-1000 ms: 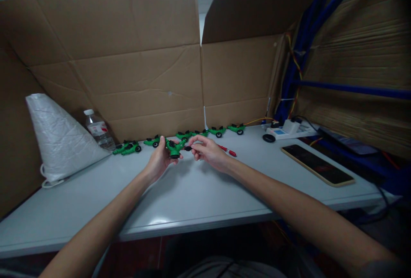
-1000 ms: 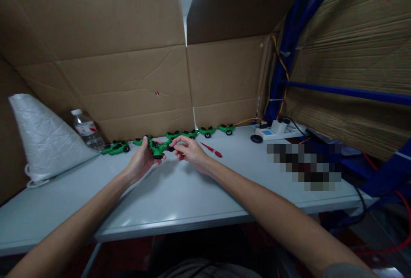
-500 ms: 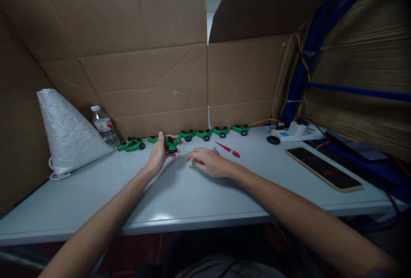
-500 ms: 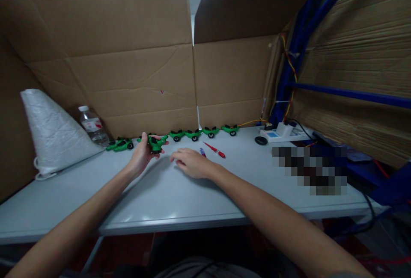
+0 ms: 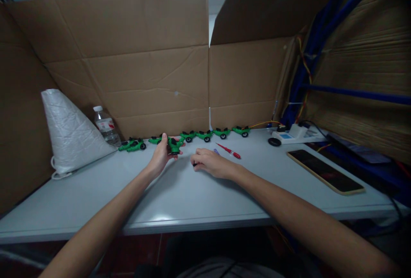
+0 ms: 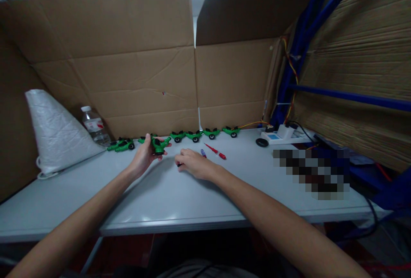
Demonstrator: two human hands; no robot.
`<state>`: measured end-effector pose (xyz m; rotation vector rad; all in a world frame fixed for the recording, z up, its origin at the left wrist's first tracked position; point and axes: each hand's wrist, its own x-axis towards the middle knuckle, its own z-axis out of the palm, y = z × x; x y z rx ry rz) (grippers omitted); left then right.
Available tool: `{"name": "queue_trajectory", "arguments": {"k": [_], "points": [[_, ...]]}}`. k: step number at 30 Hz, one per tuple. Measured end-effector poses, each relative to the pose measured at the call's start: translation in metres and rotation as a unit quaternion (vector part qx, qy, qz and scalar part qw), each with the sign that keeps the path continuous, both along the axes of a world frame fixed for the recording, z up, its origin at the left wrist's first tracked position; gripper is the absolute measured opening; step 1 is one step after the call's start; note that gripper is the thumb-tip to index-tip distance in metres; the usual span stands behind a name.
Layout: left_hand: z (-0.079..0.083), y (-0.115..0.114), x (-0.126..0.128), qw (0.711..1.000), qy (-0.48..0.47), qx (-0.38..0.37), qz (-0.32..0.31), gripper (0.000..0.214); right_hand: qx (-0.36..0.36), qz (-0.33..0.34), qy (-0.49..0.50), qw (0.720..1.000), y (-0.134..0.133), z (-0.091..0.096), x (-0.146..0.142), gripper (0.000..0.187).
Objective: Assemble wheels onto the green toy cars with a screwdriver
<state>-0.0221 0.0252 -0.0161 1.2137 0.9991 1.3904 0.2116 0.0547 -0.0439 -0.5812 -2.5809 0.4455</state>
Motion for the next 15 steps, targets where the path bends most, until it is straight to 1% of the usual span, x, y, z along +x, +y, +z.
{"name": "queue_trajectory", "arguments": {"k": [4,7,9,12,13,15], "points": [[0.003,-0.004,0.002,1.000,0.000,0.000,-0.020,0.063,-0.037,0.006,0.039,0.999,0.002,0.001,-0.001,0.009],[0.005,-0.006,0.004,0.999,0.000,-0.002,-0.035,0.063,-0.074,-0.017,0.126,0.989,0.006,0.003,-0.002,0.005],[0.006,-0.008,0.006,0.999,-0.004,0.003,-0.045,0.060,-0.123,-0.039,0.211,0.969,0.009,0.004,-0.004,0.005],[0.005,-0.011,0.011,0.997,-0.001,0.019,-0.071,0.053,-0.198,-0.049,0.322,0.924,0.012,0.004,-0.007,0.011],[0.004,-0.013,0.013,0.996,0.002,0.023,-0.081,0.051,-0.207,-0.048,0.342,0.915,0.012,0.004,-0.008,0.013],[0.001,-0.016,0.017,0.995,0.009,0.027,-0.100,0.049,-0.196,-0.052,0.359,0.911,0.010,0.004,-0.009,0.015]]}}
